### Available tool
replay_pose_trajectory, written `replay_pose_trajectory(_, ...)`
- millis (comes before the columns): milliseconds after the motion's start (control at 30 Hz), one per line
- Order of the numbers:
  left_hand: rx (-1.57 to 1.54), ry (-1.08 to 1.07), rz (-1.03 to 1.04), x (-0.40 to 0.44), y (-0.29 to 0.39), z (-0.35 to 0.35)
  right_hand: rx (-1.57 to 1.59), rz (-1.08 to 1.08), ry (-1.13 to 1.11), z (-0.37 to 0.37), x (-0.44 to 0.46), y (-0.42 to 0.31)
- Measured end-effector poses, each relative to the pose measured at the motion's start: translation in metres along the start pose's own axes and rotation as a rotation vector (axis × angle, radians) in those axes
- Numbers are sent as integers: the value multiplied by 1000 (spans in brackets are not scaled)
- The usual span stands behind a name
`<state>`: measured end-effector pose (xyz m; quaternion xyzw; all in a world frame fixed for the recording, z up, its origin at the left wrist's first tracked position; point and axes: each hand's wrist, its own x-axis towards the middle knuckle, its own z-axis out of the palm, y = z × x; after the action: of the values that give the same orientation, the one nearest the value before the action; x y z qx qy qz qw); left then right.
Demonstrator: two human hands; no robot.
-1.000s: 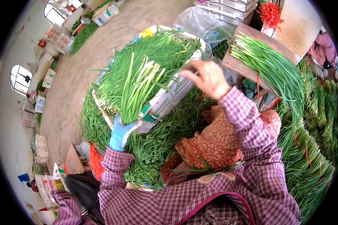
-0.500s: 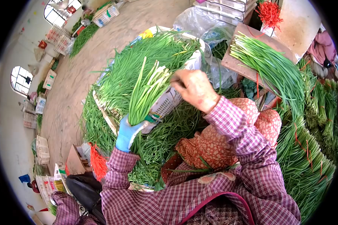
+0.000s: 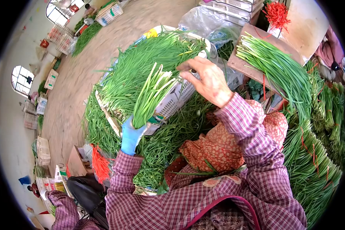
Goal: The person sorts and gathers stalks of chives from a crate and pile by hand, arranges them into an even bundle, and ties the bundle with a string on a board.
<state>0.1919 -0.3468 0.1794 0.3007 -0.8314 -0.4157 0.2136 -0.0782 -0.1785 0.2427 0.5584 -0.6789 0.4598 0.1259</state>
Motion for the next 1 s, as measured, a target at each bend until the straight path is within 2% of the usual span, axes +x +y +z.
replay_pose_trajectory(33,-36,1,-7,0,2,1,-1,1,1,4,2,1)
replay_pose_trajectory(100,-72,2,-12,-1,8,3,294,256,-101,11,6,3)
replay_pose_trajectory(367,1,-23,-6,-1,14,7,262,348,-131,15,7,1)
replay_pose_trajectory(433,0,-4,2,0,14,6,60,272,37,13,5,11)
replay_pose_trajectory(500,-1,22,6,-3,6,1,-124,288,171,-7,5,31)
replay_pose_trajectory(567,127,97,19,-3,-17,-10,-357,166,377,-33,3,61)
replay_pose_trajectory(600,127,119,6,-7,-25,-13,-467,230,301,-59,3,44)
replay_pose_trajectory(633,212,172,5,-8,-30,-15,-656,129,291,-62,-2,72)
replay_pose_trajectory(667,298,220,7,-8,-32,-16,-773,136,215,-62,-8,80)
replay_pose_trajectory(767,277,188,32,-5,-12,-8,-738,205,20,-25,-23,97)
replay_pose_trajectory(867,258,169,15,-4,1,3,-230,3,-5,32,-20,29)
replay_pose_trajectory(900,248,166,39,-4,5,6,-163,21,-71,42,-18,9)
replay_pose_trajectory(1000,299,150,72,-5,13,10,-107,-18,-47,55,-11,-23)
